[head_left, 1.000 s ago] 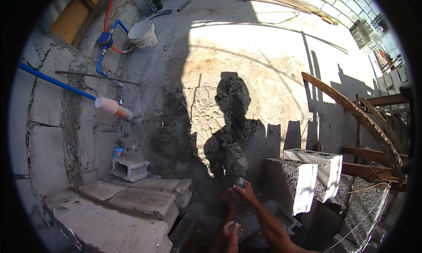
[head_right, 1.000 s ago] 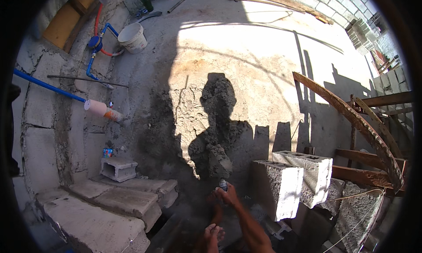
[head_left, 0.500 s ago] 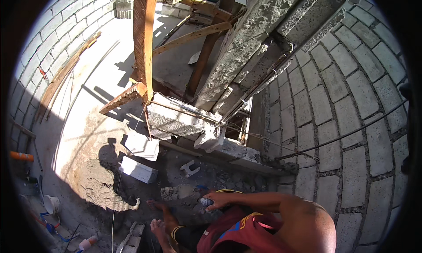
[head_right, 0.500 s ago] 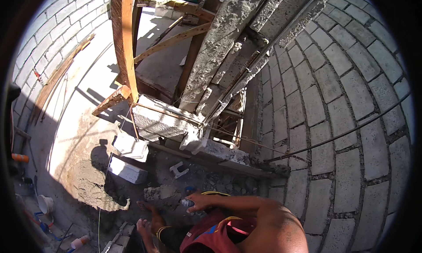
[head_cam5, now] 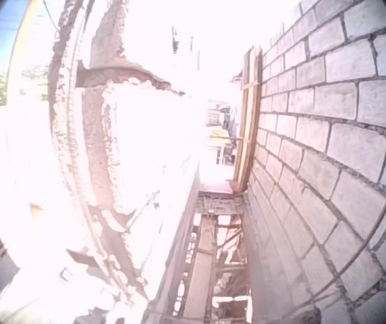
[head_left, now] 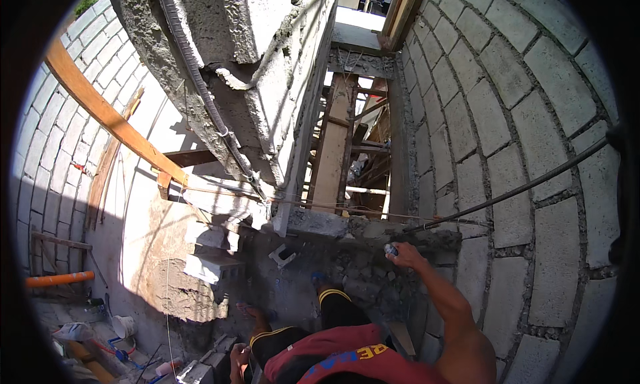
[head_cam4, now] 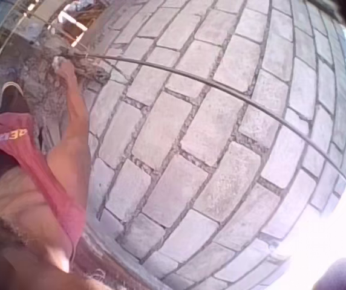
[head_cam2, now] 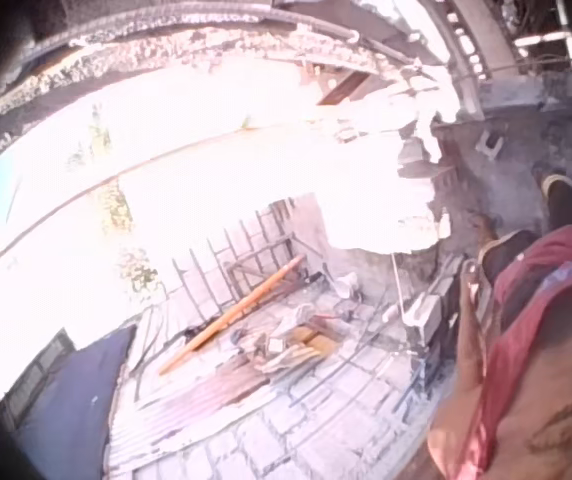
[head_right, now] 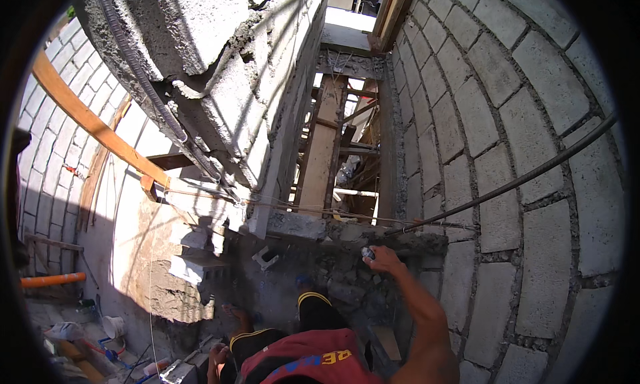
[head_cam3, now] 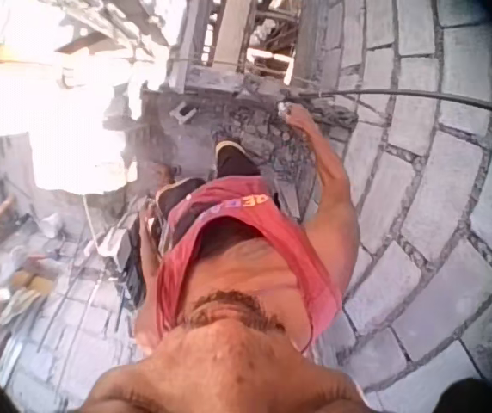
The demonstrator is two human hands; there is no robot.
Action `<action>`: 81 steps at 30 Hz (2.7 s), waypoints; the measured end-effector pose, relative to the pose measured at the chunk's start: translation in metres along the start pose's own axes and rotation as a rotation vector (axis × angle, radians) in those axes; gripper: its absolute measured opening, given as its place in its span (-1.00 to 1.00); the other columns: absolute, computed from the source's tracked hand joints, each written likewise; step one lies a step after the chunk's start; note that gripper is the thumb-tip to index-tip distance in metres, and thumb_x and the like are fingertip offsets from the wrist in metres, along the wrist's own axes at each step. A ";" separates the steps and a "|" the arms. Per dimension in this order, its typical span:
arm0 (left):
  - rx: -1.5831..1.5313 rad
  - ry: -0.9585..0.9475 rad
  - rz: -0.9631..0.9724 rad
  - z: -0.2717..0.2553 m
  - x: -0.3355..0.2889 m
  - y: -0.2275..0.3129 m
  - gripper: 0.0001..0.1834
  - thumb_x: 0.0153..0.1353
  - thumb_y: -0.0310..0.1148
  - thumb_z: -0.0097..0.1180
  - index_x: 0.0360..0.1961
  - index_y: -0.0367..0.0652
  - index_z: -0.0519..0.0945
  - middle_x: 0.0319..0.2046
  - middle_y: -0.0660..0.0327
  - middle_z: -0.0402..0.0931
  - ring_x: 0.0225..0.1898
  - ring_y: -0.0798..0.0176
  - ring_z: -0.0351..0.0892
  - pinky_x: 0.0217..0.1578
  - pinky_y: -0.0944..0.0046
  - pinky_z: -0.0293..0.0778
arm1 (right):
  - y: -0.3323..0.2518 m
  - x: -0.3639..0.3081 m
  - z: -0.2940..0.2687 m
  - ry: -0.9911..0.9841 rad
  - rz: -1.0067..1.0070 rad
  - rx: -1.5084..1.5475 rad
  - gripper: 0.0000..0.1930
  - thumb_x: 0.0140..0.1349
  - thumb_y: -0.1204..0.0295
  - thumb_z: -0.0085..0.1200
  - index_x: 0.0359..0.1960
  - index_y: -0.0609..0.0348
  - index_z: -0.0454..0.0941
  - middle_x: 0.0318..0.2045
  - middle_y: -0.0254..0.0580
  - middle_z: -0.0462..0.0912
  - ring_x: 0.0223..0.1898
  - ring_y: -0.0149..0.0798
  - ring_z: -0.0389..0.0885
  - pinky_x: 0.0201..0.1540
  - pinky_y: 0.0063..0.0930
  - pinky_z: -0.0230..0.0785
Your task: The person scoops wet cement with a trowel and applies it to the top of a partially built cinder block wall. They then pick up a concrete block, place it on the mortar, and adjust its position to align with the wall.
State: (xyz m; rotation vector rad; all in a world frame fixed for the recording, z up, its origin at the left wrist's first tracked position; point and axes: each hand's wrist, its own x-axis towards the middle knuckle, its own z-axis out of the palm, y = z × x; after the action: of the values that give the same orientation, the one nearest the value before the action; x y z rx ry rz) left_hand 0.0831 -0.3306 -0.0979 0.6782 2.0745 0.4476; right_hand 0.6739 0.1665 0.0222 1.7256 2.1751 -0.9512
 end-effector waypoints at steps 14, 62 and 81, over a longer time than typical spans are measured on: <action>0.137 -0.081 -0.018 -0.038 -0.074 0.111 -0.63 0.29 -0.12 0.12 -0.08 -0.21 0.55 -0.34 0.13 0.59 -0.36 0.26 0.56 -0.37 0.21 0.47 | 0.003 -0.031 0.065 0.448 0.240 -0.191 -0.41 0.00 0.29 0.29 0.14 0.04 0.45 -0.14 -0.16 0.52 -0.12 -0.02 0.61 -0.21 -0.10 0.53; -1.087 0.849 -0.313 0.052 0.169 -0.045 -0.67 0.24 -0.29 0.17 -0.04 -0.21 0.48 -0.34 0.08 0.64 -0.27 0.12 0.68 -0.20 0.18 0.55 | -0.490 0.129 0.481 -0.371 -0.662 -0.618 -0.60 0.00 0.25 0.19 -0.16 0.25 0.52 -0.42 0.19 0.65 -0.29 0.23 0.66 -0.23 -0.02 0.49; -1.731 0.978 -0.851 0.024 0.196 -0.150 -0.51 0.32 -0.30 0.12 0.18 -0.24 0.26 -0.25 0.14 0.55 -0.32 0.31 0.57 -0.23 0.34 0.47 | -0.551 0.208 0.782 -0.467 -0.419 -0.465 -0.34 0.23 -0.01 0.08 0.05 0.46 0.45 -0.17 0.39 0.61 -0.06 0.36 0.57 0.02 0.02 0.41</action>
State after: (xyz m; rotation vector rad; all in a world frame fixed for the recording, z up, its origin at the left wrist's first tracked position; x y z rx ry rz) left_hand -0.0322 -0.3263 -0.3173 -1.5850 1.5597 1.8338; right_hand -0.0752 -0.1931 -0.4951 0.7671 2.2252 -0.7466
